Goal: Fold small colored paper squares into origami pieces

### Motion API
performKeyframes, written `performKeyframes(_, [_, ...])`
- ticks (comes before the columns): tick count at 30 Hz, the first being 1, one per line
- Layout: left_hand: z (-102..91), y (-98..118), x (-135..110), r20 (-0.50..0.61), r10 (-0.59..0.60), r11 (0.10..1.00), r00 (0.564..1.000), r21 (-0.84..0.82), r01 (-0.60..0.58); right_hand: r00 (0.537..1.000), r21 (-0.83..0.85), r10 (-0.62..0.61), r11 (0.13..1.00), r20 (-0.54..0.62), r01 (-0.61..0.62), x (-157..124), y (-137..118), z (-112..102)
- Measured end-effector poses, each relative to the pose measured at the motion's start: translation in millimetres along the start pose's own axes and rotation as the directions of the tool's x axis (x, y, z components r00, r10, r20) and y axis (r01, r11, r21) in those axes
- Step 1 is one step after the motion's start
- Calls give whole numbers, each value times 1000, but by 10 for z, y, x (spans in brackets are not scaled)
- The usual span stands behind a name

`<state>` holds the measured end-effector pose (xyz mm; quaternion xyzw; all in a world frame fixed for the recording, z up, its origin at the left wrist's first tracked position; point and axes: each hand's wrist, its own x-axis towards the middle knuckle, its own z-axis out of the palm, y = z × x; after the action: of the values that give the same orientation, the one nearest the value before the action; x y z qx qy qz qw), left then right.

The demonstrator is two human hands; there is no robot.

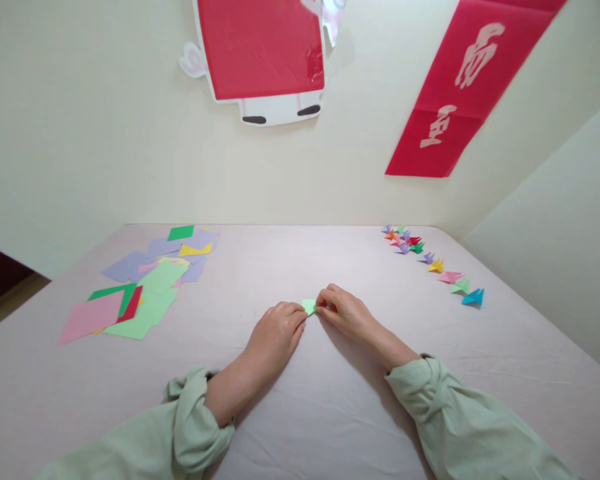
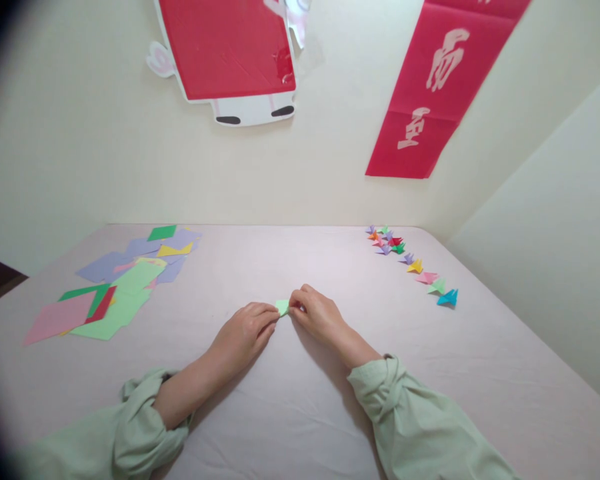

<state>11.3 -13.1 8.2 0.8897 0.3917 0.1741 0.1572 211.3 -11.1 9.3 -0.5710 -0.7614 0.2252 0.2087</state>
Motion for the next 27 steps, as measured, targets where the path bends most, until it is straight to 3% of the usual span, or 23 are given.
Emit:
performKeyframes(10, [-56,47,-18,44,12,1000,999,28,-13,989,-47,119,991,-88,-124,17,-38,89])
performKeyframes(27, [-34,92,-33,105,-7,987,994,162,-10,974,-122,209,968,-88,-219,49,-168,95])
